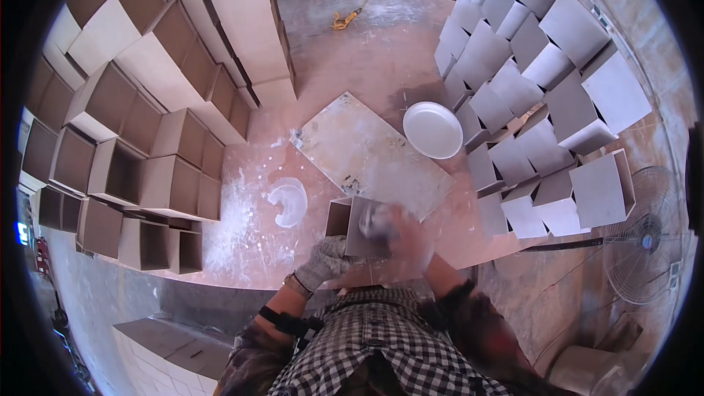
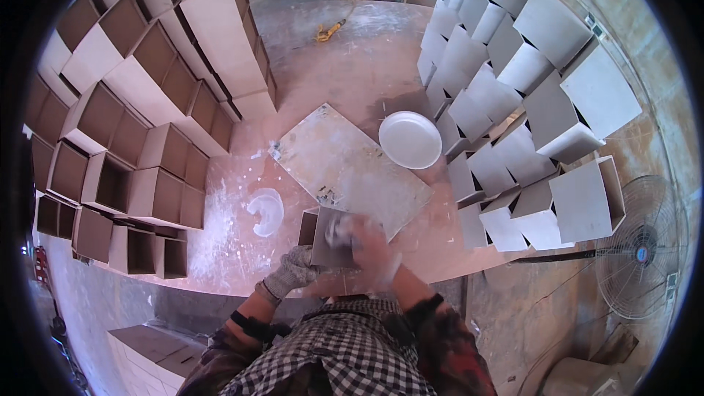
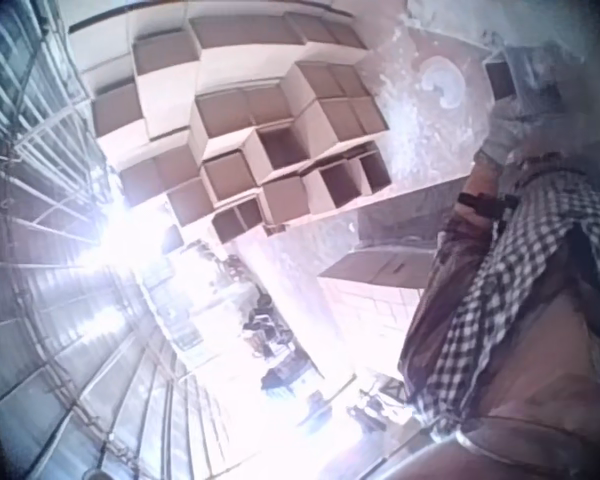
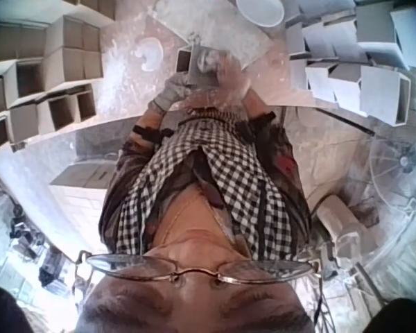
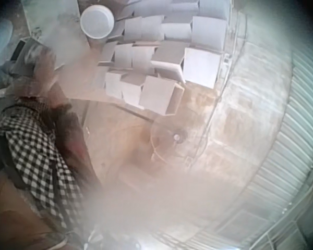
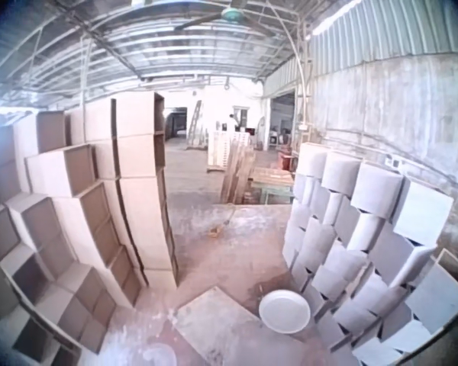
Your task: Cleaning or prepping the surfaces of small cardboard or wooden boxes using a cloth.
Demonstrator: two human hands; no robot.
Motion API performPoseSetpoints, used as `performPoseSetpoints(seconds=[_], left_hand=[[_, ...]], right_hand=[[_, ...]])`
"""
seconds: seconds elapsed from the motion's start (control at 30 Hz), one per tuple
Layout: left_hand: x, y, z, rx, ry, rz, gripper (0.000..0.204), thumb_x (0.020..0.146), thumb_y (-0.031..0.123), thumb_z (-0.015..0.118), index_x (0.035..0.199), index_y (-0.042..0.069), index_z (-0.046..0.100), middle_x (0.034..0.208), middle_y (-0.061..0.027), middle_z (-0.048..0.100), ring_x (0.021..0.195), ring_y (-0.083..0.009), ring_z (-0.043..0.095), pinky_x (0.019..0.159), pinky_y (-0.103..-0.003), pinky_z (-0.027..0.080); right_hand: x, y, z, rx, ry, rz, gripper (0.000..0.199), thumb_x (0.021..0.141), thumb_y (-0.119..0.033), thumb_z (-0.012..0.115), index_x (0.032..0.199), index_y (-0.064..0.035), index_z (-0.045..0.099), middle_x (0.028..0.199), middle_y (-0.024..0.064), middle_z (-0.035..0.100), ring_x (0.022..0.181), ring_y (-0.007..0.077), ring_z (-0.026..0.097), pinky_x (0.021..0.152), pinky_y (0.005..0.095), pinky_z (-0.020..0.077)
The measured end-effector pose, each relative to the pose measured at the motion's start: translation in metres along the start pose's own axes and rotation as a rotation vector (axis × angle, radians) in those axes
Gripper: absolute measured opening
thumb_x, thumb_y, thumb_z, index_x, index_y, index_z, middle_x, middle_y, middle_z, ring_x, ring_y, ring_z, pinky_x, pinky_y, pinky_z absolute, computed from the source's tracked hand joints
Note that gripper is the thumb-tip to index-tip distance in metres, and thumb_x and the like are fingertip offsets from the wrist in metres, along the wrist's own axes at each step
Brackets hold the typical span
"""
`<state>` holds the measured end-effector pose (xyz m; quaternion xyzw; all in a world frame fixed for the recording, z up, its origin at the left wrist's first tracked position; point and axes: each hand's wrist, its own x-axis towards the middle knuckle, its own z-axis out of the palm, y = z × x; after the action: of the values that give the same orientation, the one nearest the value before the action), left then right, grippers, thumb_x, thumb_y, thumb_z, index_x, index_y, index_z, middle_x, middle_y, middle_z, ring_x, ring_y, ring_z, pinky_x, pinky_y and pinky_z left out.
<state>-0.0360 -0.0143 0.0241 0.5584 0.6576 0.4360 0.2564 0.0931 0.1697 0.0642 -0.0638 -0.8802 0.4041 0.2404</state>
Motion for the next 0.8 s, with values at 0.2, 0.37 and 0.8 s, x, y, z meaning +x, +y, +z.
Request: performPoseSetpoints(seconds=[0.2,0.37,0.8], left_hand=[[-0.006,-0.017,0.008,0.070,-0.039,0.005,0.027,0.074,0.023,0.069,0.099,0.013,0.065,0.093,-0.0102,0.065,0.085,-0.0300,0.063,0.071,-0.037,0.050],[-0.007,-0.010,0.010,0.057,-0.011,-0.064,0.031,0.073,0.030,0.070,0.099,0.013,0.067,0.098,-0.0094,0.065,0.093,-0.0293,0.061,0.080,-0.036,0.049],[0.000,0.012,0.008,-0.032,0.117,0.029,0.025,0.076,0.027,0.067,0.095,0.010,0.063,0.087,-0.0131,0.063,0.080,-0.0308,0.062,0.069,-0.038,0.050]], right_hand=[[0.026,-0.002,0.000,0.103,0.068,0.086,0.036,0.066,0.004,0.054,0.098,-0.0114,0.057,0.108,0.0124,0.057,0.100,0.0361,0.055,0.080,0.0450,0.0450],[-0.046,-0.038,0.008,0.081,-0.069,-0.050,0.030,0.069,0.001,0.053,0.098,-0.0069,0.055,0.102,0.0142,0.059,0.096,0.0390,0.055,0.080,0.0470,0.0440],[-0.037,-0.053,0.018,0.092,0.024,-0.151,0.027,0.065,0.000,0.061,0.091,-0.0068,0.057,0.098,0.0125,0.061,0.091,0.0313,0.059,0.077,0.0373,0.0460]])
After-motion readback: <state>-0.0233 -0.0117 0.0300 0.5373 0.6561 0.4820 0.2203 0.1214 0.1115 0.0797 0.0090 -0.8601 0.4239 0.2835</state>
